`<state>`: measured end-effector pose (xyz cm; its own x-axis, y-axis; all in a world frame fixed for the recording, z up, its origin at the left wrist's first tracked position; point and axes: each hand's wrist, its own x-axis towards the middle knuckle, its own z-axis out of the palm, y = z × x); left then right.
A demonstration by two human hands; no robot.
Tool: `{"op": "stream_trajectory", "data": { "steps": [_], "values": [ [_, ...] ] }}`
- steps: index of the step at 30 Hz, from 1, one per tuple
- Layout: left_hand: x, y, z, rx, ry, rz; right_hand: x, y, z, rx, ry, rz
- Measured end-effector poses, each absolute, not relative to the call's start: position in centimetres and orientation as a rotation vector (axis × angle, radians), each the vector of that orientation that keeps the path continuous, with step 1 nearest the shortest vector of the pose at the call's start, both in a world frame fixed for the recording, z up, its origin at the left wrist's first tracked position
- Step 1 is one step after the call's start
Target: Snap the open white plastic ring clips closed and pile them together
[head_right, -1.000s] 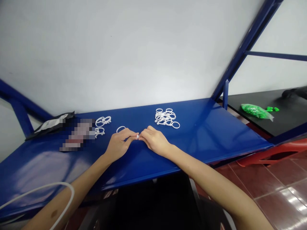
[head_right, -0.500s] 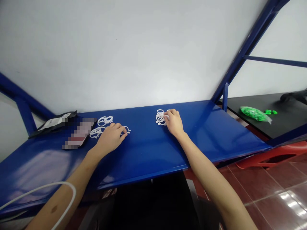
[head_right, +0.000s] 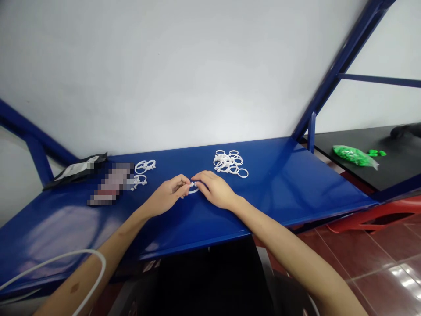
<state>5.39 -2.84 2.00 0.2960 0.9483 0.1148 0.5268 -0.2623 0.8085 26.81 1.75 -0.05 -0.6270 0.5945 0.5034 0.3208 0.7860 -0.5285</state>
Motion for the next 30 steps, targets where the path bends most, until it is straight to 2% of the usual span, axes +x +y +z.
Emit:
{"op": "stream_trajectory", "data": {
  "steps": [4, 9, 20, 27, 30],
  "values": [
    [5.7, -2.6, 1.2, 1.786, 1.238, 0.931, 26.6, 1.6, -0.1, -0.761, -2.167, 0.776],
    [5.7, -2.5, 0.7, 1.749, 1.201, 1.02, 26.5, 1.7, -0.5, -0.813, -2.087, 0.819],
    [6.2, -2.8, 0.2, 2.119, 1.337, 0.88, 26.6, 1.5, -1.1, -0.722, -2.29, 0.546],
    [6.4, -3.3, -0.8, 2.422, 1.448, 0.794, 26.8, 1.2, -1.4, -0.69, -2.444, 0.203],
    [6.5, -3.3, -0.3, 2.504, 1.452, 0.75, 26.6, 1.2, -1.4, -0.706, -2.435, 0.186]
  ]
}}
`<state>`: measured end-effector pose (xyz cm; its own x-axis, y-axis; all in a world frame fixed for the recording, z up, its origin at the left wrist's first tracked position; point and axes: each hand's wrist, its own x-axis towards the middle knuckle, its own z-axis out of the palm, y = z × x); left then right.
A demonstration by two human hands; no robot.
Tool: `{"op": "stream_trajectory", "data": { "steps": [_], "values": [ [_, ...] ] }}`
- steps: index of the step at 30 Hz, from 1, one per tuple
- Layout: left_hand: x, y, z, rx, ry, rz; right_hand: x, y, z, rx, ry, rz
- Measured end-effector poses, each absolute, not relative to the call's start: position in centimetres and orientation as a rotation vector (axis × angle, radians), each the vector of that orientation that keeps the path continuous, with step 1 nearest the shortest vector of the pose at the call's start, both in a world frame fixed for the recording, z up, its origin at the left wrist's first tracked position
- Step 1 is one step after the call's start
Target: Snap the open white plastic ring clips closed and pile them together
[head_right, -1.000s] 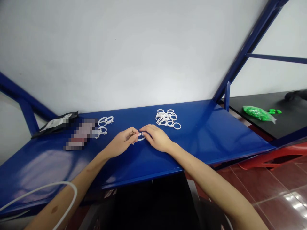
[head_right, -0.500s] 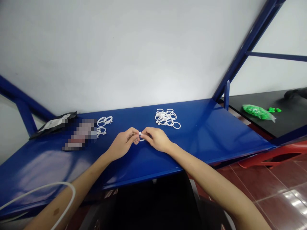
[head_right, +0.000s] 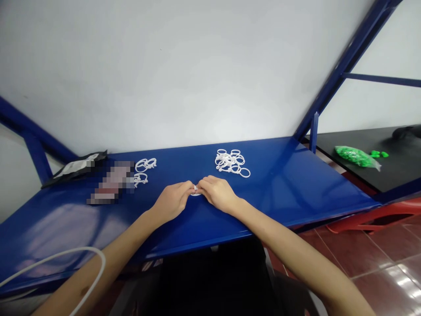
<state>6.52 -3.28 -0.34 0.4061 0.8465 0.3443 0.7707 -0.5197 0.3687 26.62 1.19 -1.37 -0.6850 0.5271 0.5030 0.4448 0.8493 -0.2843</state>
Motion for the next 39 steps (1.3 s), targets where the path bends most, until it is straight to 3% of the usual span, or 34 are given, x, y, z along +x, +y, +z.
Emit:
{"op": "stream_trajectory", "data": {
  "steps": [6, 11, 19, 26, 35, 39],
  "values": [
    [3.3, -2.0, 2.1, 2.612, 1.766, 0.68, 27.7, 3.7, -0.8, -0.947, -2.078, 0.264],
    [-2.7, -1.5, 2.0, 2.518, 2.312, 0.169, 31.4, 7.7, -0.1, -1.19, -1.647, 0.198],
    [-4.8, -1.5, 1.2, 2.429, 2.321, -0.084, 33.1, 10.7, -0.8, -1.368, -1.584, 0.123],
    [-2.3, -1.1, 1.7, 2.54, 2.209, 0.18, 31.8, 9.3, -0.9, -1.355, -1.906, 0.119],
    [1.9, -1.4, 1.5, 2.352, 1.686, 0.826, 30.6, 5.9, -0.4, -1.207, -1.876, -0.025],
    [3.8, -2.3, 1.7, 2.065, 1.379, 0.905, 28.2, 3.2, -0.1, -0.879, -2.103, 0.203]
  ]
}}
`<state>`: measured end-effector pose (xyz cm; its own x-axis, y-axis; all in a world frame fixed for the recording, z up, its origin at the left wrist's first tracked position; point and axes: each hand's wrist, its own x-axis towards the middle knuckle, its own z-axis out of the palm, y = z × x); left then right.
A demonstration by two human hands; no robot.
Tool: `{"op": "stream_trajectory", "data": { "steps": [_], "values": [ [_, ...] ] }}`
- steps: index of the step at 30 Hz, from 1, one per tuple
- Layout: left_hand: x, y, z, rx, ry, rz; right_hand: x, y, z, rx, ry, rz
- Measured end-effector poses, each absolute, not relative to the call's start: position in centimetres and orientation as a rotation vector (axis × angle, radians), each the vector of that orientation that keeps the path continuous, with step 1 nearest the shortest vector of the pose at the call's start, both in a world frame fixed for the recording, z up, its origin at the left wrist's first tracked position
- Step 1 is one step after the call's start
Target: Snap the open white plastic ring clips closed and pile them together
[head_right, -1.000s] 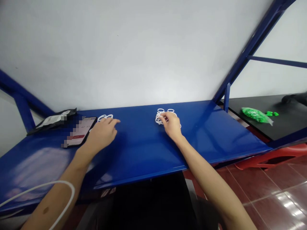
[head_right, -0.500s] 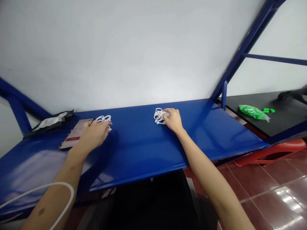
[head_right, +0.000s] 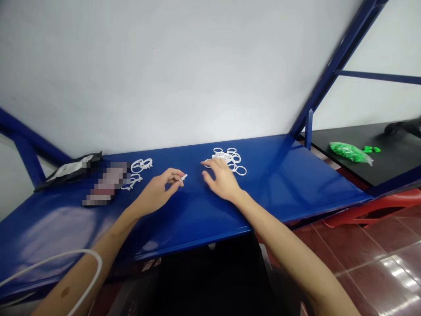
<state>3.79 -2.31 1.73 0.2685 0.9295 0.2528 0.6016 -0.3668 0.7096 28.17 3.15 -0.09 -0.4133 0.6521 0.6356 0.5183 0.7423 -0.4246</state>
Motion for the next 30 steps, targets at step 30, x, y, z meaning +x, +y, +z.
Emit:
{"op": "stream_trajectory", "data": {
  "steps": [30],
  "values": [
    [6.0, -2.9, -1.2, 2.373, 1.306, 1.159, 26.8, 1.1, -0.8, -0.72, -2.35, 0.447]
  ]
}}
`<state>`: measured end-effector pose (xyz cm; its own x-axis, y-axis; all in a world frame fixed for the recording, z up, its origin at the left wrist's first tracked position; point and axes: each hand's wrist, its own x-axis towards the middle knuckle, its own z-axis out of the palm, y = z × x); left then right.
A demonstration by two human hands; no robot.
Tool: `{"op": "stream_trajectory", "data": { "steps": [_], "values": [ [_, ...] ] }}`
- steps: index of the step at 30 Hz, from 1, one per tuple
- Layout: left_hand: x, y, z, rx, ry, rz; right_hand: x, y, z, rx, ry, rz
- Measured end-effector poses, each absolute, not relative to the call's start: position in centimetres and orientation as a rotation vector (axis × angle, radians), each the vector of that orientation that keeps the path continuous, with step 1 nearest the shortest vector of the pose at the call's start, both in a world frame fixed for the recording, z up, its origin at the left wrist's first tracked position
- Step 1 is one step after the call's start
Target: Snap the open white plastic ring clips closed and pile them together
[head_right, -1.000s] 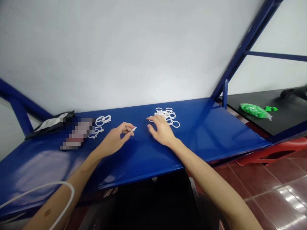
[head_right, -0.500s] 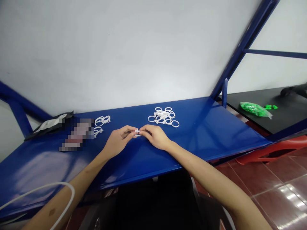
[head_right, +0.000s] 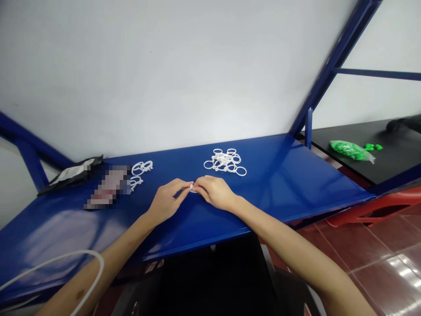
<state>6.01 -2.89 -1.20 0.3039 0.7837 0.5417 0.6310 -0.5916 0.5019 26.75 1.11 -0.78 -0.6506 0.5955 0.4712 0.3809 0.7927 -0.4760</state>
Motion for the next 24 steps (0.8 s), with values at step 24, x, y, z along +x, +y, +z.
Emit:
{"op": "stream_trajectory", "data": {
  "steps": [24],
  "values": [
    [-3.3, 0.7, -0.1, 2.252, 2.539, 0.535, 31.6, 8.4, -1.3, -1.272, -1.954, -0.086]
  ]
}}
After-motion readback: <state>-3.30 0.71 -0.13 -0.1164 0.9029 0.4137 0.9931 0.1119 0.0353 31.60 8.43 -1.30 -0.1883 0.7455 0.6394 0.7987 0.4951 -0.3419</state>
